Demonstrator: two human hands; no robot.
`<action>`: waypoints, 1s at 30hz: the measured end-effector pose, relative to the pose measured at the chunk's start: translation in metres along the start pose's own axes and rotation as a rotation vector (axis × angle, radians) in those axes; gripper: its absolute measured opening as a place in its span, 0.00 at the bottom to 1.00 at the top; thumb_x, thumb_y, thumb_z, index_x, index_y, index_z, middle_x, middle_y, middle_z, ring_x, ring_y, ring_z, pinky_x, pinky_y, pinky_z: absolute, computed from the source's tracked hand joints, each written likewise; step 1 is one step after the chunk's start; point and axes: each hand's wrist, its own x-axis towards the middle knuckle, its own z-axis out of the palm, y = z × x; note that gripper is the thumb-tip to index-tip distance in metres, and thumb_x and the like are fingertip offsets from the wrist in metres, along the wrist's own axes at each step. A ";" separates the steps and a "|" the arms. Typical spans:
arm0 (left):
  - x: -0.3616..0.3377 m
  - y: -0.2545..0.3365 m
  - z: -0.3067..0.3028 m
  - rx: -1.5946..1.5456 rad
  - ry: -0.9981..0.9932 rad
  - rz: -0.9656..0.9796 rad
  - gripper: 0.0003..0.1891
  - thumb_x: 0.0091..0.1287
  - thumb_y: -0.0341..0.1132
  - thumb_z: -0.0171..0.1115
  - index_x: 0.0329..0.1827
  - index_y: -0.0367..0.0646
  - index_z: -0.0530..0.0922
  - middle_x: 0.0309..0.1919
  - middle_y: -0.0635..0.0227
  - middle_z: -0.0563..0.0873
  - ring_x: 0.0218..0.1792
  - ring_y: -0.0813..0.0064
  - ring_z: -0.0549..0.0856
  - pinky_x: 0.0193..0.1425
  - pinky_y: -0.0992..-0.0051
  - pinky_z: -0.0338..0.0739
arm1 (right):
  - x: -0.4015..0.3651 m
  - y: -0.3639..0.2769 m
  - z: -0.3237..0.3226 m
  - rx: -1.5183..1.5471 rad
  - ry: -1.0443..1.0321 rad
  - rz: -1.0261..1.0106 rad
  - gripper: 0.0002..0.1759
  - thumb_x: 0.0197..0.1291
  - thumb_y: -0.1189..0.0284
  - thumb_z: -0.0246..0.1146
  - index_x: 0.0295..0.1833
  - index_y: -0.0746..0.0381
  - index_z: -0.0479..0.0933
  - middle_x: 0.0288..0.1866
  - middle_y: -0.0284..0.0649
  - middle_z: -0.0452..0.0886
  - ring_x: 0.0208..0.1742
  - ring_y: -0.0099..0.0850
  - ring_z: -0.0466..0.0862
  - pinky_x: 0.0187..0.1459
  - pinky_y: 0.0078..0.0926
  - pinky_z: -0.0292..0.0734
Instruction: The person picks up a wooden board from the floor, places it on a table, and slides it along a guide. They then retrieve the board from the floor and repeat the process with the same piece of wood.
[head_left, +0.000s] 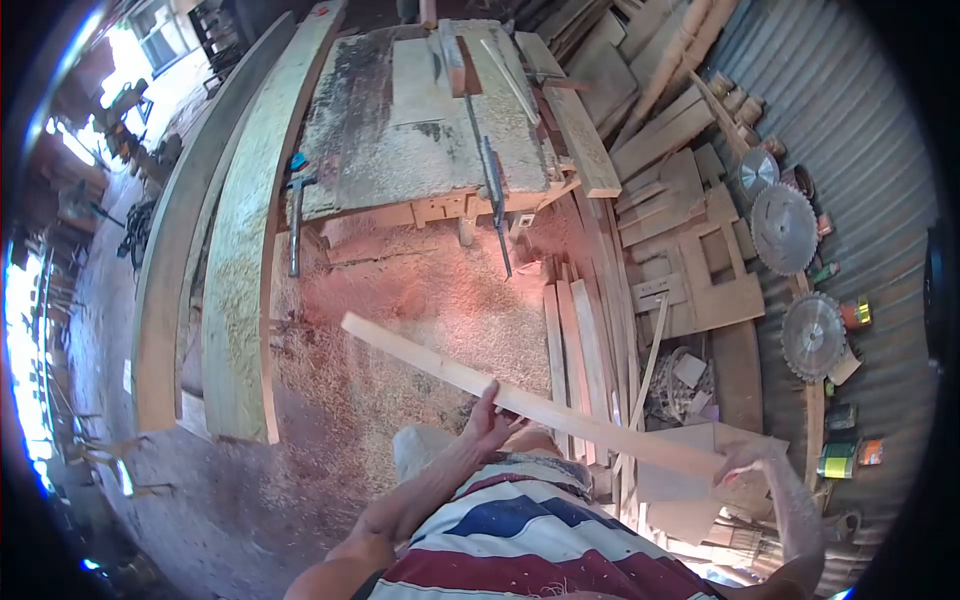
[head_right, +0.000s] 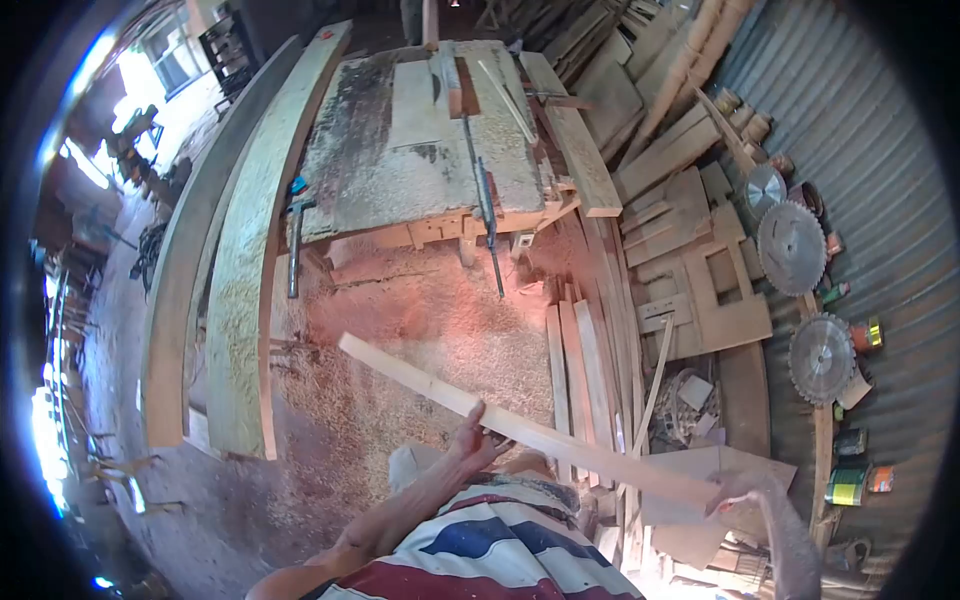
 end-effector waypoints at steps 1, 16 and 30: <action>-0.006 0.005 0.013 0.105 -0.098 -0.041 0.34 0.69 0.63 0.71 0.68 0.50 0.76 0.62 0.59 0.83 0.64 0.58 0.82 0.74 0.48 0.75 | 0.011 0.014 0.019 -0.180 0.040 0.054 0.46 0.46 0.54 0.86 0.69 0.62 0.78 0.62 0.44 0.85 0.56 0.35 0.86 0.54 0.34 0.84; 0.144 0.345 0.213 1.056 0.212 0.373 0.35 0.67 0.73 0.64 0.45 0.45 0.86 0.34 0.67 0.89 0.35 0.73 0.89 0.40 0.74 0.80 | 0.175 -0.271 0.150 0.612 0.084 -0.478 0.58 0.50 0.56 0.85 0.81 0.67 0.64 0.75 0.49 0.76 0.75 0.40 0.76 0.76 0.38 0.69; 0.232 0.377 0.254 1.730 0.361 1.441 0.49 0.59 0.47 0.78 0.79 0.37 0.62 0.65 0.45 0.76 0.69 0.42 0.74 0.72 0.47 0.70 | 0.227 -0.386 0.193 1.149 0.299 -0.527 0.29 0.80 0.63 0.61 0.80 0.62 0.69 0.70 0.40 0.81 0.68 0.31 0.79 0.71 0.31 0.73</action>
